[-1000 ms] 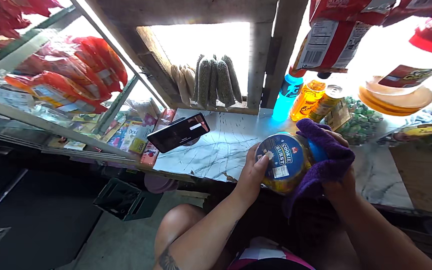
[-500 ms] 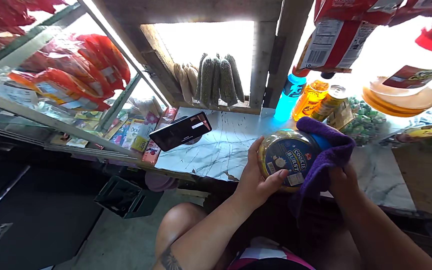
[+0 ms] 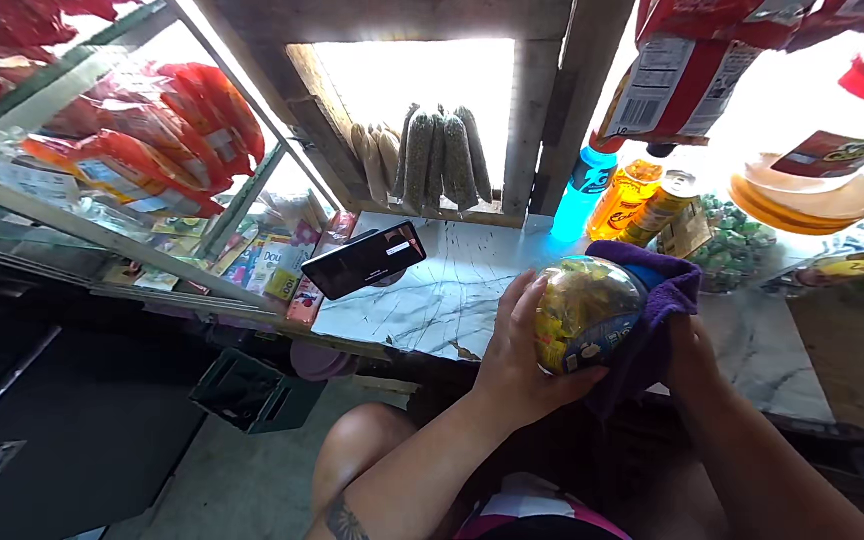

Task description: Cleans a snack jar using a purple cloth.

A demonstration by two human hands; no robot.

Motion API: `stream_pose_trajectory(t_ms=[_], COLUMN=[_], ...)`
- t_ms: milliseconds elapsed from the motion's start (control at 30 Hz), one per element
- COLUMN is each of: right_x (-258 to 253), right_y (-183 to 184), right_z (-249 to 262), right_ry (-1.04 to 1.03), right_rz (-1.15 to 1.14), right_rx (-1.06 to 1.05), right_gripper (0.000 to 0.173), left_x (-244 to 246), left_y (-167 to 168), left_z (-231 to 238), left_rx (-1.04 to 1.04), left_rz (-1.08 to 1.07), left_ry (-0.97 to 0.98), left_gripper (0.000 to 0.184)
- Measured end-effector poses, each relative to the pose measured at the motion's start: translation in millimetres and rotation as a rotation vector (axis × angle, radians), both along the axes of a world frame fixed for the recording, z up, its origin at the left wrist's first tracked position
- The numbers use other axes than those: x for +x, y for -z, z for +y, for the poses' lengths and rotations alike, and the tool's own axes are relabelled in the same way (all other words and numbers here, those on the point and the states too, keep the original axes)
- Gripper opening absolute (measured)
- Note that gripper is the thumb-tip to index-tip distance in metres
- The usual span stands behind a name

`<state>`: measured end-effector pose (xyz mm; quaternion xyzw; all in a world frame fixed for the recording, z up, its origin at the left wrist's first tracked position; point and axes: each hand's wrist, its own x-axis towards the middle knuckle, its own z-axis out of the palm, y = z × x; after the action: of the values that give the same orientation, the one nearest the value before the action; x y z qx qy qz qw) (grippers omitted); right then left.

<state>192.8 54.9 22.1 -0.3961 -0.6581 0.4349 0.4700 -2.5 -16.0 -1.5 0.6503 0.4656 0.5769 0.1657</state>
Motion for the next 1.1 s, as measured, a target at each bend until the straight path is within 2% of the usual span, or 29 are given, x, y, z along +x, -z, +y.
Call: stream_pose_trajectory(t_ms=[100,233,367,500,933,1100], right_x=[-4,-3,-3,-4,-4,-2], right_y=[-7,-7,-14,-21,-25,-19], right_z=[-3,-2,-1,-1,-2,-2], right_ry=[0.027,0.015,-0.024,-0.014,0.002,-0.030], right_rz=[0.051,0.116,0.218,0.253,0.253,0.295], right_rx=[-0.095,-0.195,-0.306,-0.383,-0.380,-0.325], right_gripper=[0.025,0.027,0.035,0.024,0.024,0.023], left_x=[1,1,0,-1,3,3], left_y=[-1,0,-1,-2,3,3], left_z=[-1,-1,-2,-1,2,2], left_rx=[0.017,0.083,0.193,0.252,0.247,0.208], left_rz=[0.034,0.106,0.252,0.316,0.273,0.208], left_ry=[-0.007,-0.014,-0.023,-0.010,-0.018,0.025], left_gripper=[0.096,0.092,0.076,0.065,0.068,0.081])
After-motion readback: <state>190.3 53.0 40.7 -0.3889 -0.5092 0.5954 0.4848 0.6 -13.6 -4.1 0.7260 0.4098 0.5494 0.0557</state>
